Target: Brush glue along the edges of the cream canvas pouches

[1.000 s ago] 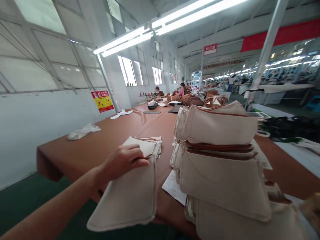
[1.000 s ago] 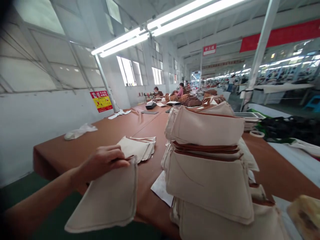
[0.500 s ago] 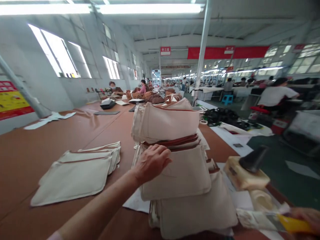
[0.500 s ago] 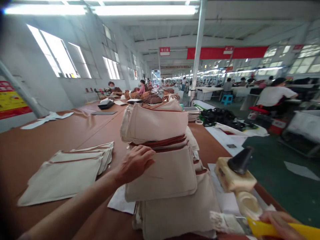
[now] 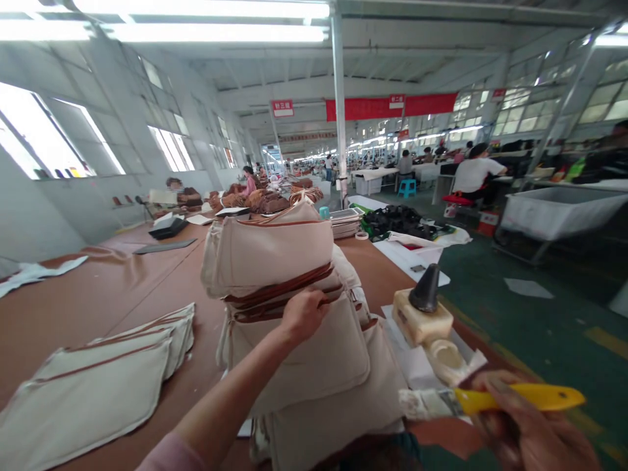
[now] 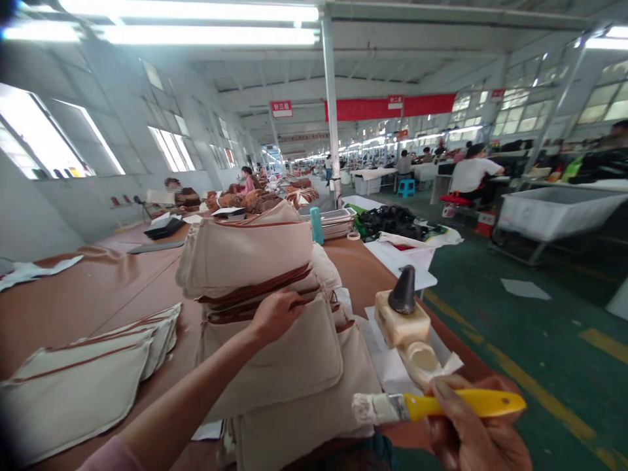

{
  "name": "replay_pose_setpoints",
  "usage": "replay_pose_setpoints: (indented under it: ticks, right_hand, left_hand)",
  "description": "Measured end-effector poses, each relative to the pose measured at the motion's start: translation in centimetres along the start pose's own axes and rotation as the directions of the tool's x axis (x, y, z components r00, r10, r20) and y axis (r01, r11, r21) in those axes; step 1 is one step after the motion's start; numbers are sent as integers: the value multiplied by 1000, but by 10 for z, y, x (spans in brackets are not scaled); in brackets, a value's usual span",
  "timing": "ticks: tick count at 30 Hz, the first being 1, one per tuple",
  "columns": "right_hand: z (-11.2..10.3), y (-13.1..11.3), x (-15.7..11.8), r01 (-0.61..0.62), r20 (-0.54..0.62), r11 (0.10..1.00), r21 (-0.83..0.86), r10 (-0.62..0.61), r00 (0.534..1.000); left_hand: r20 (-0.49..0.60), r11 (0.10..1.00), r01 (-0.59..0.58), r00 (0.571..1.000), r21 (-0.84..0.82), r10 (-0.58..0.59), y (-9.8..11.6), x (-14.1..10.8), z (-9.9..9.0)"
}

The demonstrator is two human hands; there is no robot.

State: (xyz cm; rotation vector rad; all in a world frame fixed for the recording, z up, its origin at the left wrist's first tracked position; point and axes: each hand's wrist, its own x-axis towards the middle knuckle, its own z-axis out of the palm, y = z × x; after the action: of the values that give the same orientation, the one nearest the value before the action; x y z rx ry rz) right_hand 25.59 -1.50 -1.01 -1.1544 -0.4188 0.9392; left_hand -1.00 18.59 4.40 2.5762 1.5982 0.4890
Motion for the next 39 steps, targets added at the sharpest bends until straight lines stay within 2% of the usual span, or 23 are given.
replay_pose_setpoints:
  ticks: [2,5,8,12,14,16,18,20,24,27,29,31,34,36,39]
  right_hand:
    - [14,-11,-2,67,61,996,59,-71,996]
    - [34,-25,-3,166,142,975,145,-187,972]
    - [45,-30,0,220,202,960,174,-253,946]
    - [49,-34,-1,245,236,956,159,-278,931]
    - [46,-38,-5,235,199,957,172,-267,943]
    - [41,-44,-11,216,142,958,188,-244,959]
    - [34,-49,-16,198,90,961,192,-219,972]
    - [28,-52,-22,179,69,968,177,-194,979]
    - [22,-54,-31,167,35,979,117,-172,984]
    - [22,-53,-36,161,4,982,96,-163,987]
    - [23,-53,-39,159,10,982,100,-161,987]
    - [24,-53,-41,149,4,983,105,-150,989]
    - [21,-51,-42,116,-20,986,116,-115,993]
    - [14,-49,-39,107,5,987,123,-108,994]
    - [1,-45,-29,159,45,983,95,-164,985]
  left_hand:
    - [55,994,-71,996,-81,75,8,-8,-6]
    - [118,945,-137,977,-298,179,24,-27,-19]
    - [174,859,-109,959,-500,223,43,-48,-30]
    - [202,794,-31,960,-607,193,57,-70,-35]
    - [135,771,-44,977,-636,167,58,-79,-33]
    - [-7,765,-128,987,-631,160,54,-87,-29]
    - [-153,765,-239,971,-599,184,49,-96,-22]
    - [-247,769,-314,947,-556,208,44,-103,-15]
    - [-323,833,-323,928,-450,186,37,-113,-2]
    - [-328,856,-370,910,-360,256,31,-119,3]
    - [-348,884,-406,883,-231,315,25,-122,6]
    - [-415,902,-427,832,-55,369,19,-127,7]
    - [-598,905,-397,692,154,405,11,-138,3]
    - [-697,926,-339,624,168,355,9,-148,-3]
    - [-791,962,-267,577,56,206,9,-164,-13]
